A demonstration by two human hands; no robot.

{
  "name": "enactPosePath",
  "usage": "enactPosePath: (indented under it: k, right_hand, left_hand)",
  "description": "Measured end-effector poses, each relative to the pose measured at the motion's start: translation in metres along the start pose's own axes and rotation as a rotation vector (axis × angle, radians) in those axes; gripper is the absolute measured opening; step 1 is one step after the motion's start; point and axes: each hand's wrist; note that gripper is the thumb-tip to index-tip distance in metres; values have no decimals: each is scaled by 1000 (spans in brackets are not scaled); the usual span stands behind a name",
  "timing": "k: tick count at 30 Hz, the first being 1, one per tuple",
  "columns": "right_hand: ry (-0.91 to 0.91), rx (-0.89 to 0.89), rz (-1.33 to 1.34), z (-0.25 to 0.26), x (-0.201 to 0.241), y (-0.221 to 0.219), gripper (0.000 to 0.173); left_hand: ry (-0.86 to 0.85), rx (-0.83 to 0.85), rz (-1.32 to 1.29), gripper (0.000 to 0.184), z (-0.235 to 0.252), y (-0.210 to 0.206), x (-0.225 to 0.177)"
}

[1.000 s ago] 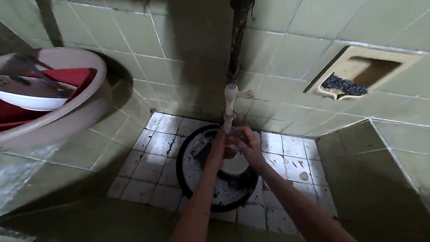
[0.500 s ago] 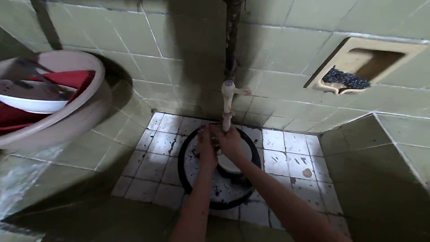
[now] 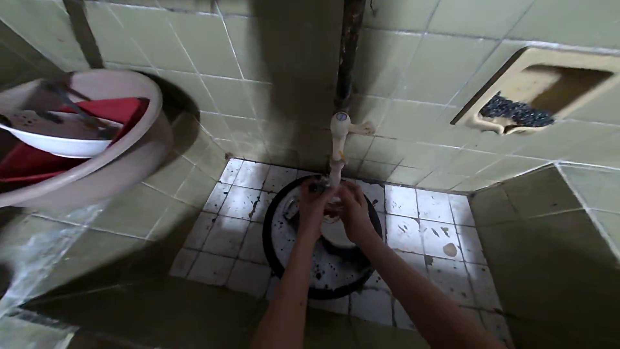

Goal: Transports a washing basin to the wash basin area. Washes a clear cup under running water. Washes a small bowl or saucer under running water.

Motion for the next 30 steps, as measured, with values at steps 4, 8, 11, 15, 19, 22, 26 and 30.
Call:
enactPosePath:
  k: [4,8,11,15,19,22,26,30]
  right_hand:
    - [208,105,-69,-1,-3,22,39]
    - [243,138,-215,-3,3,22,43]
    - [-137,-6,-13,9,15,11,47]
    - [-534,17,354,37,21,10,57]
    - [-88,84,-120,12,24,-2,34]
    - [255,173,-291,-4,18,4,47]
    - [-80,66,77,-1,7,22,35]
    - [-417,34,478,21,9,28,51]
  left_hand:
    - [11,45,150,48,-2,-9,-3]
    - [103,81,278,44,1,-4,-11]
    - [-116,40,442,51,-3,-8,-14]
    - [-335,71,472,58,2,-6,-12]
    - [-22,-12,143,54,3,5,-6]
    - [120,-23,5,55,3,8,-11]
    - [101,133,288,46,-1,-11,-23]
    - [58,166,530,62,29,-27,-30]
Point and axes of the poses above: each hand's wrist, its own z-axis towards the middle knuckle, its own y-axis out of the back of the hand, x = y × z, and after that the axes turned 5 degrees about z, right-handed
